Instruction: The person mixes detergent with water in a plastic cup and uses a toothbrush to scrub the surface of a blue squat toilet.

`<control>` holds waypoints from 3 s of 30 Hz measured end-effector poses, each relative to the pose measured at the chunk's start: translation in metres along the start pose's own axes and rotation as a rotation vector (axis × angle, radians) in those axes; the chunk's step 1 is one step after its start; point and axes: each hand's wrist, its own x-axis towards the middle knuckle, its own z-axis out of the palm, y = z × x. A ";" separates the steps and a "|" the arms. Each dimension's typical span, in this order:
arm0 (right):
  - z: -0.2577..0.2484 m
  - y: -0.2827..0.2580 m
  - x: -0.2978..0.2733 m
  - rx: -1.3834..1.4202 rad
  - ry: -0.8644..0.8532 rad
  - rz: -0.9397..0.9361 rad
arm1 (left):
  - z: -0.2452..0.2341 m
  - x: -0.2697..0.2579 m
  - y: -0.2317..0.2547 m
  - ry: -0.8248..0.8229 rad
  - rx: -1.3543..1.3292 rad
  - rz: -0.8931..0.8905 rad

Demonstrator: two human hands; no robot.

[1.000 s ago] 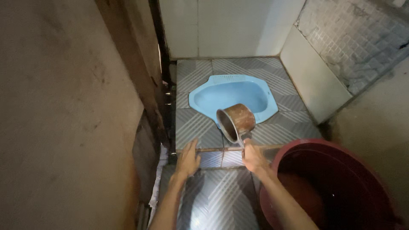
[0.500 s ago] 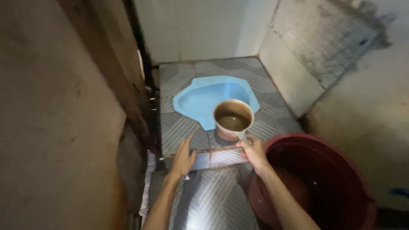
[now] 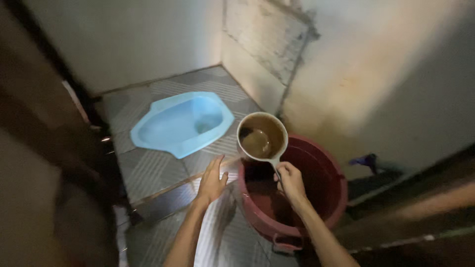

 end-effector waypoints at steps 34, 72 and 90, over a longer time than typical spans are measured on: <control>-0.094 0.135 0.037 -1.146 0.039 0.241 | 0.110 0.019 0.026 -0.198 0.317 0.324; -0.105 0.203 0.105 -0.990 -0.236 0.300 | 0.099 0.008 0.041 -0.095 0.279 0.195; -0.095 0.135 0.044 -0.887 0.027 0.228 | 0.091 -0.001 0.043 -0.095 0.247 0.146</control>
